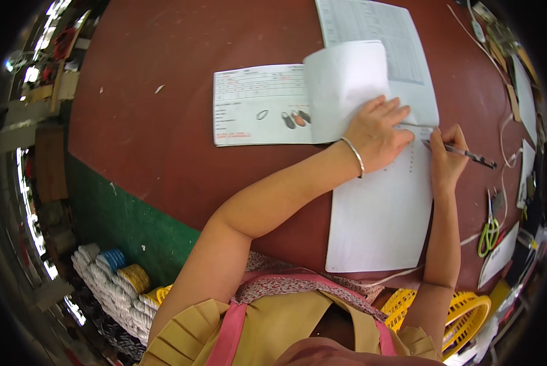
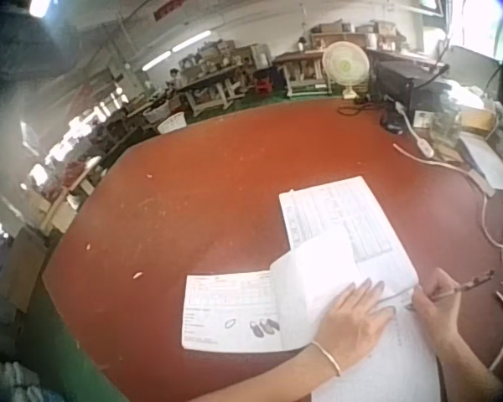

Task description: The recorder writes in a logbook and organizes items in a box at a manufacturing station.

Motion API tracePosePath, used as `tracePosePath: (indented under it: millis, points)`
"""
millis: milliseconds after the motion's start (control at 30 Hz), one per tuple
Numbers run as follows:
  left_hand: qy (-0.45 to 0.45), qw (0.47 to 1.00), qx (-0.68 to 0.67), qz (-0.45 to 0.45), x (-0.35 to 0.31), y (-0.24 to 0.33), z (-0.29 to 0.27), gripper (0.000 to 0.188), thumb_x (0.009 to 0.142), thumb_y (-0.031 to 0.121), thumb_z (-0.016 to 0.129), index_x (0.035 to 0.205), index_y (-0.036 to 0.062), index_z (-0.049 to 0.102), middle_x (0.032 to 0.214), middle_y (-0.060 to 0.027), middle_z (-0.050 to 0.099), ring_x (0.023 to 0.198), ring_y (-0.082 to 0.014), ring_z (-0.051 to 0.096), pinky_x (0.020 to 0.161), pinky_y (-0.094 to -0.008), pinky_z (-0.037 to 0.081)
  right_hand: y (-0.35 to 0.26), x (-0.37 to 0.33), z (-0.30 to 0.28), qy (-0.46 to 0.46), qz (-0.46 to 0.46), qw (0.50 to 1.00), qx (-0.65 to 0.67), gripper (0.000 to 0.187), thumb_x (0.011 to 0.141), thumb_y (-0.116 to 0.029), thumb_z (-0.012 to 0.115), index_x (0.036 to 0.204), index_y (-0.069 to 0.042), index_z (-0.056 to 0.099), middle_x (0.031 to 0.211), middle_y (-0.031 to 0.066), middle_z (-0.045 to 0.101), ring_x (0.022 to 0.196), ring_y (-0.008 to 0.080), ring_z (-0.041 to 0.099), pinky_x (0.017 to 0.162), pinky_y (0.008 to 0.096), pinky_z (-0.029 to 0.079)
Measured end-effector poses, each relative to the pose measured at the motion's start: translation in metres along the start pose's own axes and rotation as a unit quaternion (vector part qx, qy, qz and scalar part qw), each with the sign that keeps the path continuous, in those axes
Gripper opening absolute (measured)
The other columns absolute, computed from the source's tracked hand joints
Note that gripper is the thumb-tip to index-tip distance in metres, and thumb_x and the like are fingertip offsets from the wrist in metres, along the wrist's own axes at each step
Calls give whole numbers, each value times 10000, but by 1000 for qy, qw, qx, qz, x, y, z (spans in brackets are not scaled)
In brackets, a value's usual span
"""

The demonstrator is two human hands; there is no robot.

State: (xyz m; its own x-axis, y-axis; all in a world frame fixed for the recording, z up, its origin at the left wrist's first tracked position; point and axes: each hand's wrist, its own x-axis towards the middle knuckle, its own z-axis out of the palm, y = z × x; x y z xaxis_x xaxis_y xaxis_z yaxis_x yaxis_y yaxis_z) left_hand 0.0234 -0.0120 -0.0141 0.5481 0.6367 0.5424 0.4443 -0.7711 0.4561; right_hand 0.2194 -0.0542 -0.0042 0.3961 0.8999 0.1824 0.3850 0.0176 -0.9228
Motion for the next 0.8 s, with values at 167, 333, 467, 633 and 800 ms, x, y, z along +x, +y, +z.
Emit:
tracePosePath:
  millis: [167, 333, 467, 633, 800]
  points:
    - [-11, 1000, 13, 5, 3, 0, 1, 137, 822, 191, 768, 958, 183, 782, 1253, -94, 690, 1208, -319, 638, 1053, -501, 472, -2, 1, 0, -2, -21, 1000, -2, 304, 865, 33, 666, 703, -68, 430, 663, -54, 427, 629, 35, 384, 538, 247, 338]
    - [-26, 999, 15, 14, 9, 0, -4, 189, 817, 166, 777, 1004, 182, 791, 1255, -92, 700, 1203, -317, 645, 1040, -492, 486, -5, -1, -1, 12, 30, 999, 27, 314, 838, -4, 674, 685, -66, 407, 624, -37, 417, 612, 36, 394, 522, 262, 340]
    - [-26, 999, 24, 19, 11, 2, -6, 157, 845, 173, 773, 1001, 177, 788, 1236, -99, 709, 1193, -325, 652, 1038, -490, 486, -8, 1, -1, 10, 38, 999, -2, 344, 824, -5, 671, 665, -74, 374, 603, -38, 398, 582, 41, 361, 494, 269, 313]
    - [-31, 999, 28, 19, 10, 2, -5, 149, 845, 178, 768, 992, 184, 791, 1240, -100, 703, 1201, -326, 646, 1053, -479, 471, -8, 0, -2, 18, 28, 999, 13, 350, 819, -8, 677, 665, -79, 371, 601, -43, 401, 579, 40, 363, 491, 269, 312]
    - [-32, 999, 28, 15, 11, 2, -5, 144, 844, 179, 763, 984, 193, 793, 1239, -92, 702, 1211, -320, 639, 1068, -472, 460, -11, -7, -7, 9, 53, 998, 14, 352, 825, -14, 679, 669, -78, 370, 604, -42, 394, 587, 39, 359, 497, 271, 317]
